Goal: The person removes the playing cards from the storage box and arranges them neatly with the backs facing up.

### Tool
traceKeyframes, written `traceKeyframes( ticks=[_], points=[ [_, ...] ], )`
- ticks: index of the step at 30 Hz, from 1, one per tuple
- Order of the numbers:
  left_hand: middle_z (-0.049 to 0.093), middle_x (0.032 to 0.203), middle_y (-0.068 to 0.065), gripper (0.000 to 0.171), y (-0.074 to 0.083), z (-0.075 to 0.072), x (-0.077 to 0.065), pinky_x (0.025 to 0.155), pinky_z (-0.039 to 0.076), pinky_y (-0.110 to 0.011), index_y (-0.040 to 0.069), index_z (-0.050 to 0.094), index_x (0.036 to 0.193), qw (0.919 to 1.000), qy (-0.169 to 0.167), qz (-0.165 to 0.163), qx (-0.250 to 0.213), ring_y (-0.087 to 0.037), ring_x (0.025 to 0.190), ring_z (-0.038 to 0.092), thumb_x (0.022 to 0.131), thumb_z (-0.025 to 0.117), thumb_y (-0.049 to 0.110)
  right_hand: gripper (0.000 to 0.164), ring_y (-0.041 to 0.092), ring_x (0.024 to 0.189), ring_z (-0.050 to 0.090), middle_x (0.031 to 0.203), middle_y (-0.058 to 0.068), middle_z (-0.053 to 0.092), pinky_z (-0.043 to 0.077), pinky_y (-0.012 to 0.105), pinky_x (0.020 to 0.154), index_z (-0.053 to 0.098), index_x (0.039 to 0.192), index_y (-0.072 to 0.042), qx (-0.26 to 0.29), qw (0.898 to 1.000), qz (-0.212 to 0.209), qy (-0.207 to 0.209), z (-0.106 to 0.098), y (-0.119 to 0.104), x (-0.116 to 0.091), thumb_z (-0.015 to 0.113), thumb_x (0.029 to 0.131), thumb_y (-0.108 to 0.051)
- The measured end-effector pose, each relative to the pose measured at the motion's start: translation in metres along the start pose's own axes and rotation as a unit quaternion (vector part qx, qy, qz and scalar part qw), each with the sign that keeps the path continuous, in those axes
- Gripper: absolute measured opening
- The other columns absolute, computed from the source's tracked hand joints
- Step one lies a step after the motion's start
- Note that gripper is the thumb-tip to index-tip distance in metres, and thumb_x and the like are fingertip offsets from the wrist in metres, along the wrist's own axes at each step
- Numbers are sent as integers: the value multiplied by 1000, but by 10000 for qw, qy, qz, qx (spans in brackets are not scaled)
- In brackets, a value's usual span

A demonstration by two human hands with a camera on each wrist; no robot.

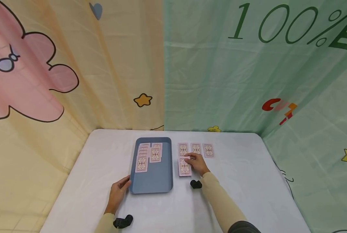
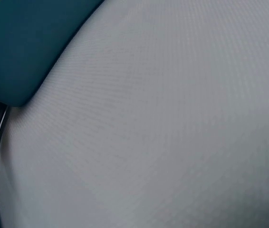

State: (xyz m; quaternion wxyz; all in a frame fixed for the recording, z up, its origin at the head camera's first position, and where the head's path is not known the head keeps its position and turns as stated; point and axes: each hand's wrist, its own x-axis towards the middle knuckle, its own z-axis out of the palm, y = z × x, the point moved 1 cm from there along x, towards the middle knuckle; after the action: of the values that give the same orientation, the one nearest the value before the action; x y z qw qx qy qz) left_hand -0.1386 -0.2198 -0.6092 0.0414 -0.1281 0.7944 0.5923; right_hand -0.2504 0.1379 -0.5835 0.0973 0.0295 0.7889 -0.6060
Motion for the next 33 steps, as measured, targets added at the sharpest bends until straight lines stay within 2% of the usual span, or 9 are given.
traceKeyframes(
  ticks=[5,23,28,33],
  points=[
    [50,138,-23,41,1,0,0,105,38,-43,-6,52,134,10000,31,-17,46,-36,132,44,98,56,14,23,8,53,43,67,-2,54,37,21,48,69,107,1,91,9998,30,199,-11,6,1,71,85,-6],
    [51,137,-23,40,0,0,2,104,39,-42,-6,53,133,10000,23,48,-20,-34,131,45,97,57,12,25,10,50,41,64,-1,54,35,22,45,65,109,3,21,9985,339,440,-57,23,2,70,87,-6],
    [52,136,-23,40,-2,1,2,103,39,-43,-6,53,133,10000,77,62,4,-35,130,46,97,57,12,25,11,50,42,63,-1,53,37,23,45,66,109,3,-214,9979,402,464,-62,24,0,71,86,-7],
    [53,136,-22,40,-2,1,2,104,39,-43,-6,54,132,9999,89,65,52,-34,130,45,97,57,13,28,9,46,41,58,-2,52,37,22,43,65,109,7,-267,9985,253,405,-61,27,0,73,84,-6]
  ],
)
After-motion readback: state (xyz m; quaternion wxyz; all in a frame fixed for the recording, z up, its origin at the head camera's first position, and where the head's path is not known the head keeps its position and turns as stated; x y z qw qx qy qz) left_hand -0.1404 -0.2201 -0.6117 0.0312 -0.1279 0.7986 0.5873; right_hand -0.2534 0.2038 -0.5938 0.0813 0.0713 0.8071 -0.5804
